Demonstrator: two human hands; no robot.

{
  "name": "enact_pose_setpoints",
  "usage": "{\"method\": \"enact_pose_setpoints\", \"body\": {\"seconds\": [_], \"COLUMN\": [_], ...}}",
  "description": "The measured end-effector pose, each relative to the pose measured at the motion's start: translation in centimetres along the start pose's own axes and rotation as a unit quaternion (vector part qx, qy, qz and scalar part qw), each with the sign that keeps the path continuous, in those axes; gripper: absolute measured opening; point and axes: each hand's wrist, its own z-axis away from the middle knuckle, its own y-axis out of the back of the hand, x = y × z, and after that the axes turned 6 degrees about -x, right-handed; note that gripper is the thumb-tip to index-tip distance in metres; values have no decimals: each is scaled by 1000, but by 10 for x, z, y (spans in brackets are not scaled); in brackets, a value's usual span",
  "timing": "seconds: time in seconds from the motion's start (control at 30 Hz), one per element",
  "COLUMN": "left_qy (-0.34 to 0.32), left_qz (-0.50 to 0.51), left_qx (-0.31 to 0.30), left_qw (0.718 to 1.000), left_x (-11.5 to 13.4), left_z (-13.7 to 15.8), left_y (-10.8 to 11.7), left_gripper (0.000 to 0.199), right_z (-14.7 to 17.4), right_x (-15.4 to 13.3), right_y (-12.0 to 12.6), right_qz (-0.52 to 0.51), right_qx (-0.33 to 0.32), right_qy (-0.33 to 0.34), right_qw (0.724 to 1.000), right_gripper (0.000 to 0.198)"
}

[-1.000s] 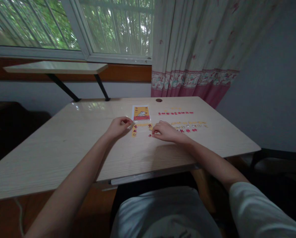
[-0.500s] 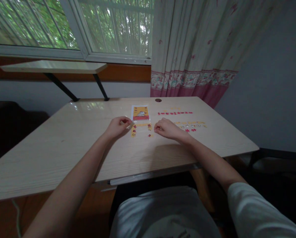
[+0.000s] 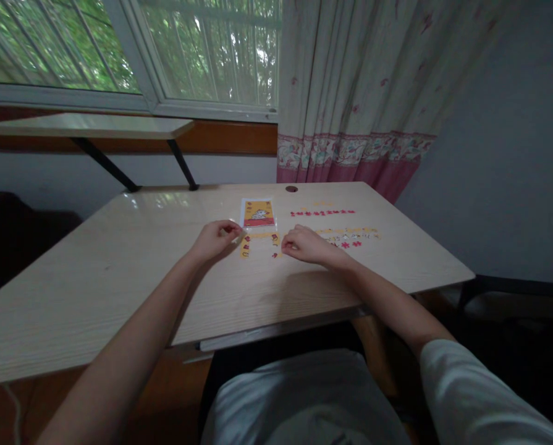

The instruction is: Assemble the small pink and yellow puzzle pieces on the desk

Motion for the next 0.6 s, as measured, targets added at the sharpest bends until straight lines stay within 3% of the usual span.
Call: {"method": "enact_pose_setpoints", "body": {"seconds": [0.33, 0.6], "left_qy": [3, 2], "left_qz": [-41, -54], "left_qx": [5, -5], "left_qw": [999, 999], "left_x": [0, 11], "left_z": [0, 3], "left_y": [0, 2], "left_gripper": [25, 25], "right_z": [0, -20], "right_x": [3, 93], "right_y": [6, 54], "right_qz": [-5, 7], "right_qx": [24, 19], "right_qy": [-19, -246], "right_qw": [1000, 969], "right_gripper": [18, 18]}}
